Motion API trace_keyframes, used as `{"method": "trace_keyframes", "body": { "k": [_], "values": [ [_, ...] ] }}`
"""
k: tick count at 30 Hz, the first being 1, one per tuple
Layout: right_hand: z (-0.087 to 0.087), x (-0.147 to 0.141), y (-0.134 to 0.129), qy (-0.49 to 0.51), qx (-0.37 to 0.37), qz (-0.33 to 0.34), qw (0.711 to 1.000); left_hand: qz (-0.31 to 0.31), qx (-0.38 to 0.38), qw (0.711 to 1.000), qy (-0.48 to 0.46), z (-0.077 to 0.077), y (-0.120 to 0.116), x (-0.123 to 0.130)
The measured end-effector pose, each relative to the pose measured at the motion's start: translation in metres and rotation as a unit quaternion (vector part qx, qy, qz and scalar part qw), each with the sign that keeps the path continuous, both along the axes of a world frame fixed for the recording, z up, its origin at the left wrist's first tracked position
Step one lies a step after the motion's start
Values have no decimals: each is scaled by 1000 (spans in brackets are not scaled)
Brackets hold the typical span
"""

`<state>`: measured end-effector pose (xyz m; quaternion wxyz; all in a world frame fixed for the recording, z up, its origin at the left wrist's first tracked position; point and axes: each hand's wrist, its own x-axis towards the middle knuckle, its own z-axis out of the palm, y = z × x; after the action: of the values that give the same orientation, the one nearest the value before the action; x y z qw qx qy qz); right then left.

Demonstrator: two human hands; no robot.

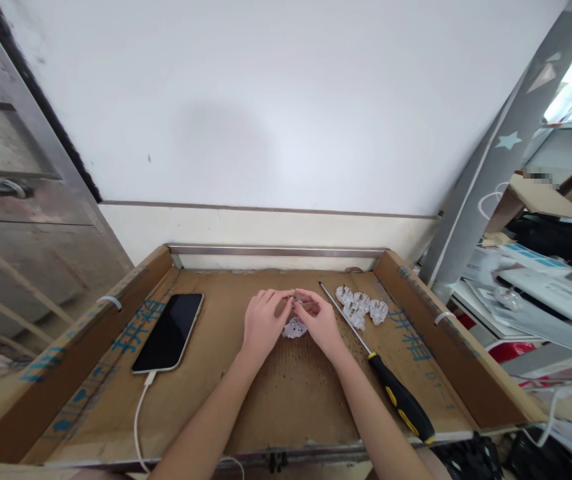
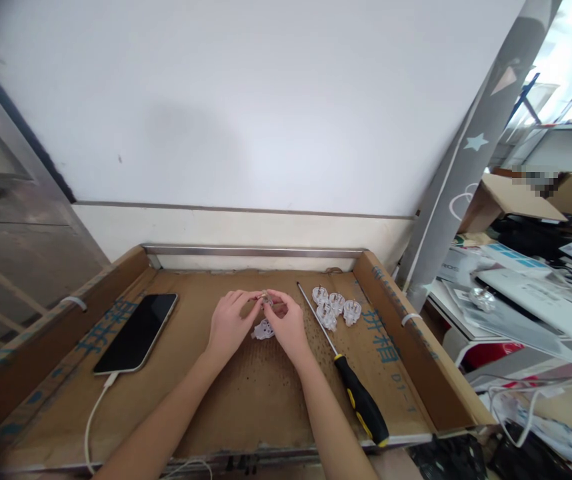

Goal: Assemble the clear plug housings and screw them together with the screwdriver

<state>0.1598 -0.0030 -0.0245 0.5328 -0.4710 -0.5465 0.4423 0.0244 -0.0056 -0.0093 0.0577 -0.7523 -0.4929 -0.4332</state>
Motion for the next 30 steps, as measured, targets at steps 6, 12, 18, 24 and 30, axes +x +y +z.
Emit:
{"method": "trace_keyframes", "body": {
  "k": [6,12,18,24,30],
  "values": [
    [0,-1,1,30,-5,2,1000,9,-13,1000,23,1,-1,-2],
    [-3,-6,4,101,-7,16,995,-10,-5,1000,16,0,-1,-5],
    [-2,-5,6,171,-34,6,985,-28,-11,1000,5,1,-1,-4],
    [-3,-3,8,199,-46,-5,979,-39,-32,999,1,1,-1,-4],
    [-2,-3,7,185,-39,-2,982,-31,-33,999,18,0,0,-5]
  ]
}}
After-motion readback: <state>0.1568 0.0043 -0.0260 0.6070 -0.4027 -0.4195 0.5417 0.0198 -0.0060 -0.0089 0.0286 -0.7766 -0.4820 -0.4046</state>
